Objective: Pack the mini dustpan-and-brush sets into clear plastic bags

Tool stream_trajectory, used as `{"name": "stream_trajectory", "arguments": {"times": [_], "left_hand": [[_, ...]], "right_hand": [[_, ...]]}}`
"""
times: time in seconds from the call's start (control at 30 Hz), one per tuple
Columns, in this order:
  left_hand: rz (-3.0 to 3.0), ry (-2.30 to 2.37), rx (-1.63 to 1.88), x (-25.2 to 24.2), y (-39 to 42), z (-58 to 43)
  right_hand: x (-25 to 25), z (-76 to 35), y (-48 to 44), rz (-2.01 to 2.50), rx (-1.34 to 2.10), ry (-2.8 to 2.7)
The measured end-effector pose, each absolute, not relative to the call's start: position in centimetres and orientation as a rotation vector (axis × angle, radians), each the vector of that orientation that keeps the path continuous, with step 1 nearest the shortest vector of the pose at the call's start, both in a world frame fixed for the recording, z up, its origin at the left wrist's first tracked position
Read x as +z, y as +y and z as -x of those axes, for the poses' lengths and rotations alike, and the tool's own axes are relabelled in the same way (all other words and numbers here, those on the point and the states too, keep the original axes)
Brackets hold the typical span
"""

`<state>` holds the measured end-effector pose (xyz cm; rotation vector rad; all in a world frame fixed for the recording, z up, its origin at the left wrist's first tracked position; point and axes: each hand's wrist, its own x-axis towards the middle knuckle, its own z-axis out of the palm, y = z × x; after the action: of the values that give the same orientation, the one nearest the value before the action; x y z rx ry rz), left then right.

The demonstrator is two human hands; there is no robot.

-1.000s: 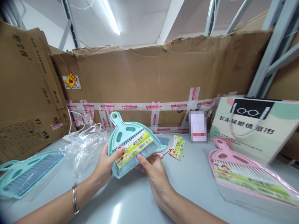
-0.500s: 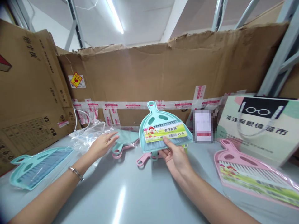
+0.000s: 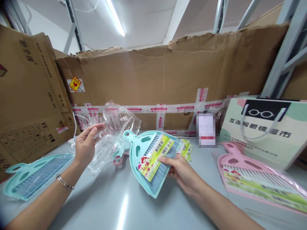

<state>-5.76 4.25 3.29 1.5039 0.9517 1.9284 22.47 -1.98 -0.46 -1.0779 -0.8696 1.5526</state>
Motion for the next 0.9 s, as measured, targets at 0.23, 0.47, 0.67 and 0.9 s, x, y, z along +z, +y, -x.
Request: {"name": "stream_trajectory", "arguments": {"times": [0.23, 0.47, 0.67, 0.9], "left_hand": [[-1.344, 0.71, 1.819, 3.8, 3.7, 5.2], [-1.35, 0.59, 1.693, 3.3, 2.2, 3.4], [-1.194, 0.739, 1.182, 2.6, 1.0, 1.8], [-1.201, 0.747, 1.102, 1.9, 1.1, 1.5]], "right_hand": [[-0.2, -22.2, -2.1, 1.017, 1.615, -0.844], [-1.0, -21.3, -2.4, 0.916, 1.71, -0.723], [-1.5, -20.9, -2.8, 0.907, 1.68, -0.74], [-1.5, -21.0, -2.7, 0.933, 1.575, -0.789]]}}
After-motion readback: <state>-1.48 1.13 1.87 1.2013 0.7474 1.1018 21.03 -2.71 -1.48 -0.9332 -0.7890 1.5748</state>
